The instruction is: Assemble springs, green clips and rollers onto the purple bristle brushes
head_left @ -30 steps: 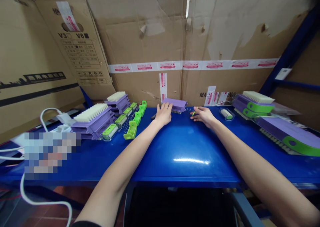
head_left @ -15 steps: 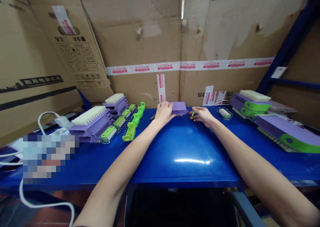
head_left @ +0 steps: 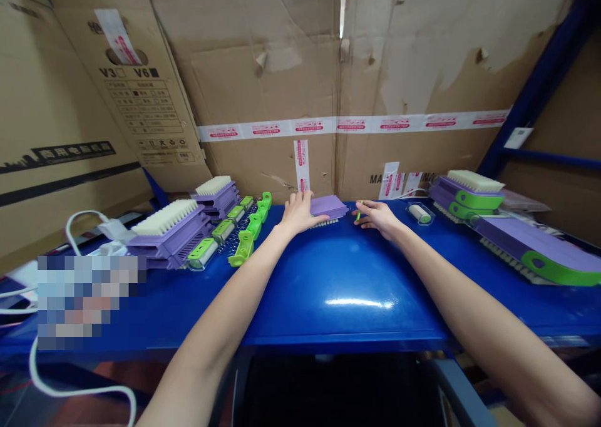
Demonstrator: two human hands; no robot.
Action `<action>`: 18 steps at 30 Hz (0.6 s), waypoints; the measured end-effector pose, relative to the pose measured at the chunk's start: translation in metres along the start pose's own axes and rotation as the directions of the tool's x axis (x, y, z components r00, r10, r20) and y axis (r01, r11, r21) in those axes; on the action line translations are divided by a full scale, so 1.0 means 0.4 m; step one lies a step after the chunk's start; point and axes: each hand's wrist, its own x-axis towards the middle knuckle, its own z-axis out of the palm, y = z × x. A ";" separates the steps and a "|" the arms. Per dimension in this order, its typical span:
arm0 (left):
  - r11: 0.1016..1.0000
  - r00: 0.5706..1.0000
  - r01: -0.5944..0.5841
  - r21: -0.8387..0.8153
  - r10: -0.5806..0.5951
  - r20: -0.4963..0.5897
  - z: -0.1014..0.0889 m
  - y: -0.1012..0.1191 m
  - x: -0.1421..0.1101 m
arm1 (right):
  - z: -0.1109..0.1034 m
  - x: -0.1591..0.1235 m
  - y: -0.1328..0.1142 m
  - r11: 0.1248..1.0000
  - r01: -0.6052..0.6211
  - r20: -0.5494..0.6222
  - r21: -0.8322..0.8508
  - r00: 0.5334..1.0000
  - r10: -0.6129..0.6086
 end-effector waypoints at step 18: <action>0.975 0.966 -0.201 0.089 0.213 -0.149 0.028 0.034 -0.048 | 0.029 0.005 0.012 0.978 0.186 -0.027 0.092 0.983 -0.184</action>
